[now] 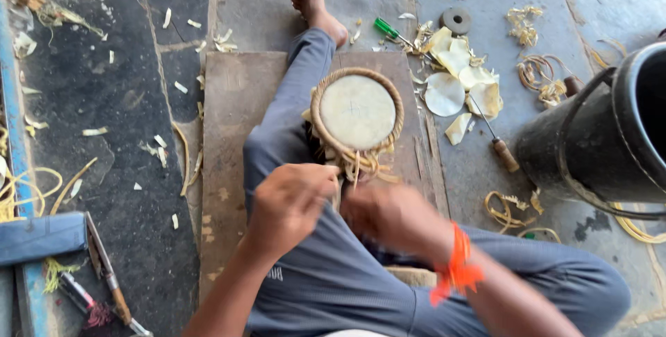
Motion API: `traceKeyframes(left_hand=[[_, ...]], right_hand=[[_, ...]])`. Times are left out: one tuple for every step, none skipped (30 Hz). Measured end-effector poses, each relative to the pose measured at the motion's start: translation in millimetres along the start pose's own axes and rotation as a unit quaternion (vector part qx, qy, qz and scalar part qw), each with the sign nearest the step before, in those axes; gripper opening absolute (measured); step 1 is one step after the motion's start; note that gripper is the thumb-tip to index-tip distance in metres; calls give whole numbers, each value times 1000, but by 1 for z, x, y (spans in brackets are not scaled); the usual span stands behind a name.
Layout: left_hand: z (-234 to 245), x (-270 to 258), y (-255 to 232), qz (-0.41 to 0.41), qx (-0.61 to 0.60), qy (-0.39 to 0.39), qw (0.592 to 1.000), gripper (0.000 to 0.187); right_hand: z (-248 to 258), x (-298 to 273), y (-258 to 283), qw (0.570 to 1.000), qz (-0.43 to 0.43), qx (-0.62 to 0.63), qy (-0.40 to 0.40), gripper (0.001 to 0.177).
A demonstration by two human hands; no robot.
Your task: The person sits on the floor and repairs a small drum by weaving a rope around its rim. They use a metal tool to push the rope through the drum's skin and a wooden mallet to tighten the weave.
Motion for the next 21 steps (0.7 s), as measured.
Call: traceKeyframes(left_hand=[[3, 0, 8, 36, -17, -33, 999, 19], [-4, 4, 15, 24, -19, -9, 999, 22], [-14, 5, 21, 19, -24, 19, 999, 24], [-23, 2, 24, 14, -29, 47, 998, 27], [-34, 1, 23, 1, -15, 68, 998, 28], [-46, -1, 19, -11, -2, 89, 996, 29], [-56, -1, 18, -29, 12, 108, 994, 30], [-60, 0, 21, -31, 11, 109, 994, 27], [-63, 2, 25, -33, 8, 108, 994, 23], [-65, 3, 27, -35, 6, 107, 994, 20], [-65, 5, 28, -33, -26, 98, 994, 17], [-64, 7, 28, -31, -58, 89, 994, 15], [-62, 9, 28, -28, -90, 78, 992, 12], [-58, 6, 23, -27, -141, 80, 986, 14], [-52, 0, 14, -26, -192, 81, 978, 16], [-48, -3, 8, -25, -242, 82, 967, 19], [-49, -7, 14, 32, -285, 92, 954, 17], [-48, -11, 22, 88, -327, 101, 935, 14], [-49, -16, 32, 141, -366, 110, 913, 12], [-49, -21, 38, 176, -402, 95, 893, 12], [-51, -26, 44, 209, -438, 80, 871, 12]], right_hand=[[-2, -7, 7, 1000, -7, -1, 0, 14], [-4, -13, 11, 1000, -14, -2, -1, 17], [-7, -20, 13, 1000, -26, 2, 5, 20], [-7, -24, 15, 1000, -18, 6, 1, 21], [-4, -26, 15, 1000, -4, 7, -7, 22], [-1, -28, 16, 1000, 9, 8, -15, 23], [4, -30, 17, 999, 25, -9, -34, 24], [8, -32, 18, 997, 41, -25, -52, 25], [13, -34, 19, 995, 57, -44, -70, 27], [21, -35, 16, 993, 59, -62, -81, 27], [30, -36, 12, 991, 60, -81, -91, 28], [37, -35, 9, 988, 61, -99, -102, 29], [48, -33, 3, 985, 44, -74, -147, 27], [60, -30, -3, 980, 26, -48, -191, 24], [72, -25, -10, 972, 9, -23, -235, 21], [80, -16, -15, 971, 7, -40, -237, 20], [88, -8, -20, 970, 2, -56, -238, 19], [93, -1, -23, 968, -3, -71, -240, 19], [90, 11, -22, 975, 20, -60, -212, 20], [84, 24, -20, 981, 43, -48, -183, 22], [78, 33, -17, 985, 66, -38, -156, 25]])
Point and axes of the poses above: each hand's wrist, its own x-axis towards the middle knuckle, its own z-axis out of the back of the hand, y = z × x, the point moved 7 cm from there along x, towards the middle knuckle, and after that the axes turned 12 degrees about x, right-handed, at the moved point
